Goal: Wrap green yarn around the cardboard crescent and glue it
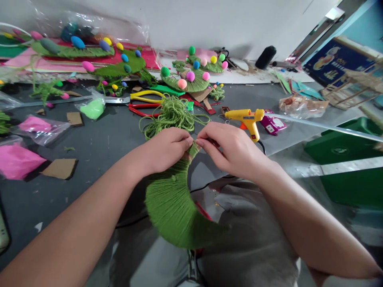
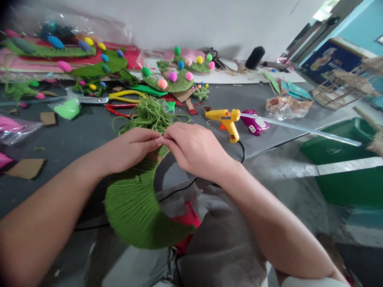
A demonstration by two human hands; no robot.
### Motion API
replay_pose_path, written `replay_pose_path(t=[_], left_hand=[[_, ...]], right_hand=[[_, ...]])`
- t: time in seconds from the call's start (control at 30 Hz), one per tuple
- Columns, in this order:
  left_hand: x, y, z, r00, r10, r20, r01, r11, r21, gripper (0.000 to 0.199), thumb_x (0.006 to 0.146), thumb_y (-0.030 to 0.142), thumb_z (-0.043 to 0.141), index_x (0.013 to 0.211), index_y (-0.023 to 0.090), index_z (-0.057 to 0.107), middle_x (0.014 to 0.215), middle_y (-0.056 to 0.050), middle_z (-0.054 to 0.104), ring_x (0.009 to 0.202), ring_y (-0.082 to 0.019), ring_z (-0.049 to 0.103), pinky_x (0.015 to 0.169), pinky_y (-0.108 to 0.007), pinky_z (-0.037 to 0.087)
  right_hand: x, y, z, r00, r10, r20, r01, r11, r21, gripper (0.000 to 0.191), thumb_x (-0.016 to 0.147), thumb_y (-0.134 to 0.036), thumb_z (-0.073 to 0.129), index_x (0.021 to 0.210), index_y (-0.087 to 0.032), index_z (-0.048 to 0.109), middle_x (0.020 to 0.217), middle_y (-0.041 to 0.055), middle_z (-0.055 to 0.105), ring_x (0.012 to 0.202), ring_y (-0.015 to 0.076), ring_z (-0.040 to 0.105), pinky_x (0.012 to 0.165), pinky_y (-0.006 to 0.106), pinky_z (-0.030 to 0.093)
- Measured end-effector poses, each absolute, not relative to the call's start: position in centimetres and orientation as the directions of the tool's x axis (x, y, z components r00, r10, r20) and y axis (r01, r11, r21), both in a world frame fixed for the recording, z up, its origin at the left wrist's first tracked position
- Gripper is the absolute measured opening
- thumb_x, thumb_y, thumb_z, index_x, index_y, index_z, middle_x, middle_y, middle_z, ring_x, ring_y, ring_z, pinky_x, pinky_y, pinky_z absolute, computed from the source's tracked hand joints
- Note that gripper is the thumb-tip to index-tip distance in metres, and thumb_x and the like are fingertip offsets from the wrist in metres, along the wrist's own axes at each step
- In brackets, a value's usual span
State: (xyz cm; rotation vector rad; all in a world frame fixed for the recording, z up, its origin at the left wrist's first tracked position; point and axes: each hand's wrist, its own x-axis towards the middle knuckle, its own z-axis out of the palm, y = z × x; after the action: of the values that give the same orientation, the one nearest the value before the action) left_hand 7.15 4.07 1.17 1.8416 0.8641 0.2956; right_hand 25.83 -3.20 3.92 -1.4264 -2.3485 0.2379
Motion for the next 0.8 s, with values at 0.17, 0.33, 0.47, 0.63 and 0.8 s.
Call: replay_pose_path(t=[0.17, 0.33, 0.47, 0.63, 0.8], left_hand=[[7.2, 4.3, 1.5, 0.662, 0.746, -0.075, 0.422, -0.287, 0.86, 0.032, 0.091, 0.034, 0.048, 0.063, 0.019, 0.043, 0.06, 0.002, 0.041, 0.058, -0.012, 0.037, 0.053, -0.028, 0.026], [6.9, 4.1, 2.2, 0.603, 0.797, -0.003, 0.367, -0.275, 0.889, 0.035, 0.091, 0.035, 0.05, 0.063, 0.019, 0.038, 0.061, 0.002, 0.035, 0.057, -0.012, 0.031, 0.052, -0.029, 0.022], [6.7, 3.8, 2.8, 0.644, 0.764, -0.019, 0.254, -0.191, 0.948, 0.032, 0.093, 0.038, 0.051, 0.069, 0.019, 0.044, 0.063, 0.002, 0.04, 0.057, -0.011, 0.035, 0.051, -0.028, 0.025], [6.5, 3.5, 3.0, 0.754, 0.651, -0.087, 0.231, -0.14, 0.963, 0.032, 0.096, 0.043, 0.05, 0.074, 0.019, 0.05, 0.065, 0.002, 0.042, 0.057, -0.011, 0.037, 0.051, -0.026, 0.028], [6.3, 3.6, 2.8, 0.823, 0.541, -0.174, 0.305, -0.162, 0.939, 0.033, 0.095, 0.044, 0.051, 0.074, 0.019, 0.052, 0.068, 0.002, 0.043, 0.061, -0.012, 0.038, 0.053, -0.026, 0.03]], right_hand=[[25.8, -4.0, 4.1, -0.461, 0.863, 0.209, 0.825, 0.503, -0.257, 0.021, 0.1, -0.023, 0.043, 0.098, -0.016, 0.063, 0.09, 0.0085, 0.065, 0.083, 0.0198, 0.059, 0.076, 0.032, 0.04], [26.1, -4.6, 3.9, -0.406, 0.881, 0.243, 0.819, 0.468, -0.332, 0.018, 0.099, -0.02, 0.045, 0.099, -0.018, 0.062, 0.092, 0.0078, 0.065, 0.082, 0.0186, 0.058, 0.075, 0.031, 0.041], [26.8, -4.1, 3.2, -0.344, 0.905, 0.249, 0.696, 0.424, -0.58, 0.015, 0.098, -0.021, 0.05, 0.093, -0.017, 0.063, 0.087, 0.0041, 0.064, 0.08, 0.0151, 0.058, 0.074, 0.027, 0.044], [28.0, -2.6, 2.3, -0.403, 0.893, 0.199, 0.551, 0.41, -0.726, 0.014, 0.096, -0.018, 0.052, 0.091, -0.016, 0.065, 0.085, 0.001, 0.066, 0.079, 0.0127, 0.059, 0.073, 0.024, 0.045], [28.2, -1.7, 2.3, -0.462, 0.865, 0.195, 0.592, 0.465, -0.658, 0.015, 0.097, -0.021, 0.053, 0.098, -0.015, 0.066, 0.09, 0.0037, 0.068, 0.081, 0.0132, 0.059, 0.075, 0.025, 0.044]])
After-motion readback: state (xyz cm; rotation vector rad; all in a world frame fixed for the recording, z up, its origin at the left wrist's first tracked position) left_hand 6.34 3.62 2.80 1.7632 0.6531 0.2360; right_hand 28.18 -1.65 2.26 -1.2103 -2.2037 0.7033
